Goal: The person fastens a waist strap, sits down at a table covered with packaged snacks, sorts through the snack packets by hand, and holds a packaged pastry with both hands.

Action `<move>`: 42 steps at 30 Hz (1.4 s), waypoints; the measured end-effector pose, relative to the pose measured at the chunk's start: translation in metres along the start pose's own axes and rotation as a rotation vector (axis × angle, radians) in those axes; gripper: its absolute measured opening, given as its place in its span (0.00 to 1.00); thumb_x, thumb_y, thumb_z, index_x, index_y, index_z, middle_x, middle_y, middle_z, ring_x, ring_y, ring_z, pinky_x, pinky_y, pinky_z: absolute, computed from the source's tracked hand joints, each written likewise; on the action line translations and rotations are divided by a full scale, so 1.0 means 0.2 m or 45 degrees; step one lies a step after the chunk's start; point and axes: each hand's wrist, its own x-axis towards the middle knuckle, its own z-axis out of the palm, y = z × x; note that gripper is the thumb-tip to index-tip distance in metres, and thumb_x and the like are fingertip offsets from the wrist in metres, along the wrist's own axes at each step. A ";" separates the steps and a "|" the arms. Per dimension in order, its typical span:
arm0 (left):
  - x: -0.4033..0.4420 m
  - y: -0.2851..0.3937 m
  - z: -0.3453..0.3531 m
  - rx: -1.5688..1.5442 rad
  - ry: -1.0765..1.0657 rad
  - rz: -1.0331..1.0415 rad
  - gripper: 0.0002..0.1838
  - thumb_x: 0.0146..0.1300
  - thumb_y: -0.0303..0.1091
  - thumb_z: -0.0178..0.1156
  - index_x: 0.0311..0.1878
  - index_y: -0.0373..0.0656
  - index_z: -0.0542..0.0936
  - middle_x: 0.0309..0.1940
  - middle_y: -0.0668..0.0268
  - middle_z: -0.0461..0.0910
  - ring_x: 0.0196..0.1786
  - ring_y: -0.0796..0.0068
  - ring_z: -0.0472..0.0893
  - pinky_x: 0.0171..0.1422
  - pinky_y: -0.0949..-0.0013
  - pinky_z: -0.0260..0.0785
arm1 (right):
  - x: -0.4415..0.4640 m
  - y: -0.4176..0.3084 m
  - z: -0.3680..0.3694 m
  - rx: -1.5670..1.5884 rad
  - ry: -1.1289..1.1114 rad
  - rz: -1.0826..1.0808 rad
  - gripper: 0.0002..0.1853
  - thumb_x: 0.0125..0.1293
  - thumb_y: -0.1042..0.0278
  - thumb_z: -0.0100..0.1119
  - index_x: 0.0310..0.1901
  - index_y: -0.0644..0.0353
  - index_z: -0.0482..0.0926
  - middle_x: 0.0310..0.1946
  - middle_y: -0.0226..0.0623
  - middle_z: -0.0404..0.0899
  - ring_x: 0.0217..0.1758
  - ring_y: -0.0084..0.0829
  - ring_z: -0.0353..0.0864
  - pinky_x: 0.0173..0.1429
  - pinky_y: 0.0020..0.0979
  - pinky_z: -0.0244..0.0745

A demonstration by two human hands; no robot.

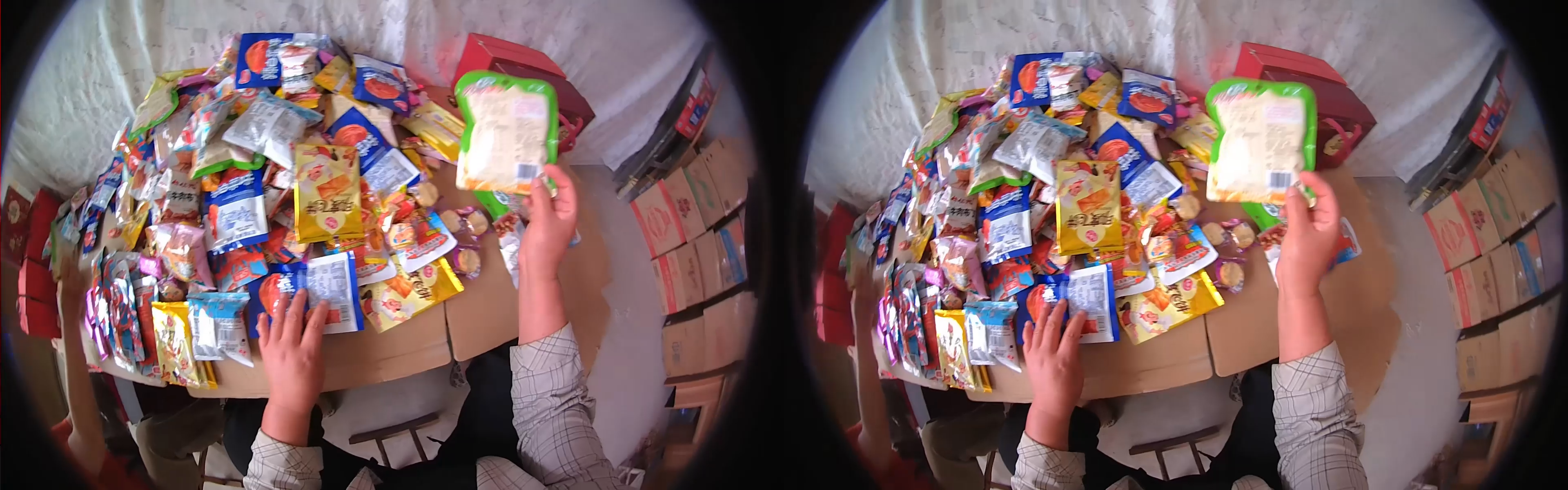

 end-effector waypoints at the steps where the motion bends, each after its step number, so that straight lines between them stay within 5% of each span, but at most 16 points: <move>1: 0.00 0.00 0.01 -0.003 0.017 -0.010 0.24 0.65 0.28 0.55 0.64 0.54 0.80 0.69 0.58 0.75 0.73 0.49 0.71 0.75 0.36 0.56 | 0.04 -0.07 -0.02 0.037 0.089 -0.180 0.15 0.71 0.76 0.61 0.58 0.64 0.78 0.45 0.31 0.82 0.40 0.16 0.77 0.42 0.21 0.73; 3: -0.01 -0.01 0.04 0.004 0.047 -0.010 0.26 0.64 0.26 0.55 0.66 0.52 0.80 0.70 0.55 0.73 0.74 0.48 0.70 0.75 0.37 0.56 | 0.10 -0.18 -0.10 0.055 0.249 -0.405 0.15 0.72 0.76 0.60 0.58 0.63 0.76 0.44 0.32 0.81 0.40 0.17 0.77 0.43 0.22 0.73; 8: 0.01 0.02 0.04 0.019 0.056 -0.017 0.26 0.63 0.25 0.56 0.65 0.50 0.80 0.71 0.54 0.72 0.74 0.47 0.70 0.75 0.37 0.55 | 0.22 -0.08 -0.37 -0.148 0.451 -0.386 0.09 0.72 0.78 0.59 0.51 0.62 0.79 0.46 0.33 0.82 0.43 0.19 0.79 0.44 0.24 0.74; 11: 0.01 0.03 0.05 0.035 0.047 -0.024 0.25 0.63 0.25 0.55 0.65 0.49 0.79 0.71 0.54 0.72 0.75 0.47 0.69 0.76 0.37 0.55 | 0.29 0.05 -0.46 0.041 0.262 -0.339 0.06 0.68 0.85 0.56 0.36 0.63 0.78 0.48 0.38 0.84 0.44 0.24 0.81 0.49 0.25 0.76; 16: 0.02 0.04 0.07 0.071 0.041 -0.037 0.25 0.63 0.25 0.55 0.65 0.49 0.79 0.71 0.53 0.71 0.75 0.47 0.68 0.76 0.37 0.54 | 0.30 0.15 -0.56 0.078 -0.139 -0.134 0.09 0.66 0.89 0.52 0.32 0.63 0.76 0.47 0.38 0.85 0.47 0.27 0.82 0.53 0.28 0.77; 18: 0.03 0.04 0.08 0.077 0.044 -0.033 0.25 0.63 0.25 0.55 0.65 0.49 0.78 0.71 0.53 0.71 0.75 0.46 0.68 0.76 0.37 0.54 | 0.31 0.18 -0.57 -0.472 -0.465 -0.264 0.10 0.61 0.91 0.52 0.29 0.65 0.76 0.44 0.38 0.87 0.47 0.28 0.82 0.55 0.29 0.77; 20: 0.04 0.05 0.08 0.084 0.045 -0.028 0.25 0.63 0.25 0.54 0.65 0.49 0.78 0.71 0.53 0.71 0.75 0.46 0.68 0.76 0.37 0.55 | 0.30 0.19 -0.53 -0.584 -0.481 -0.355 0.09 0.57 0.92 0.52 0.28 0.66 0.77 0.43 0.38 0.88 0.52 0.33 0.83 0.59 0.33 0.77; 22: 0.05 0.07 0.08 0.066 0.070 -0.030 0.26 0.63 0.24 0.54 0.65 0.49 0.78 0.71 0.53 0.71 0.74 0.46 0.68 0.76 0.37 0.55 | 0.30 0.23 -0.51 -0.676 -0.498 -0.602 0.10 0.56 0.92 0.52 0.29 0.65 0.79 0.44 0.38 0.88 0.59 0.40 0.83 0.64 0.36 0.76; 26: 0.07 0.09 0.08 0.073 0.059 -0.048 0.27 0.62 0.24 0.54 0.66 0.49 0.78 0.71 0.53 0.71 0.74 0.46 0.68 0.76 0.37 0.55 | 0.29 0.28 -0.52 -1.041 -0.616 -0.570 0.13 0.56 0.90 0.53 0.32 0.61 0.83 0.54 0.38 0.86 0.71 0.47 0.73 0.72 0.43 0.68; 32: 0.07 0.08 0.09 0.068 0.098 -0.044 0.26 0.61 0.23 0.54 0.64 0.50 0.81 0.69 0.55 0.73 0.75 0.46 0.68 0.76 0.38 0.54 | 0.23 0.19 -0.46 -1.402 -0.621 -0.662 0.13 0.57 0.87 0.55 0.34 0.58 0.86 0.64 0.40 0.80 0.72 0.52 0.68 0.74 0.47 0.65; 34: 0.07 0.09 0.06 0.080 0.091 -0.061 0.26 0.62 0.25 0.55 0.64 0.51 0.81 0.69 0.55 0.74 0.75 0.47 0.69 0.76 0.38 0.53 | 0.19 0.13 -0.38 -1.384 -0.600 -0.792 0.11 0.56 0.85 0.58 0.36 0.58 0.86 0.60 0.39 0.82 0.70 0.51 0.71 0.72 0.48 0.67; 36: 0.06 0.09 0.06 0.115 0.157 -0.072 0.22 0.65 0.29 0.57 0.63 0.53 0.81 0.68 0.56 0.75 0.74 0.48 0.70 0.77 0.38 0.52 | 0.08 0.06 -0.24 -1.043 -0.626 -0.707 0.10 0.59 0.82 0.61 0.41 0.59 0.86 0.56 0.40 0.84 0.64 0.44 0.79 0.65 0.43 0.76; 38: 0.05 0.11 0.04 0.117 0.207 -0.055 0.20 0.68 0.31 0.57 0.62 0.54 0.82 0.68 0.57 0.75 0.74 0.48 0.70 0.77 0.38 0.51 | -0.11 -0.02 -0.07 -0.610 -0.900 -0.251 0.08 0.67 0.76 0.63 0.46 0.62 0.84 0.52 0.41 0.85 0.54 0.36 0.85 0.55 0.36 0.81; 40: 0.04 0.10 0.03 0.117 0.252 -0.033 0.18 0.70 0.33 0.56 0.61 0.55 0.82 0.67 0.57 0.76 0.73 0.47 0.71 0.77 0.38 0.50 | -0.31 0.05 0.03 -0.241 -1.266 -0.012 0.18 0.74 0.66 0.61 0.62 0.61 0.78 0.54 0.44 0.85 0.52 0.31 0.85 0.49 0.33 0.82; 42: 0.02 0.10 0.04 0.052 0.418 0.117 0.15 0.73 0.37 0.55 0.60 0.56 0.82 0.67 0.58 0.77 0.72 0.45 0.72 0.78 0.38 0.48 | -0.46 -0.06 0.12 -0.124 -1.598 0.327 0.31 0.77 0.59 0.58 0.76 0.60 0.63 0.62 0.46 0.80 0.54 0.33 0.85 0.54 0.35 0.81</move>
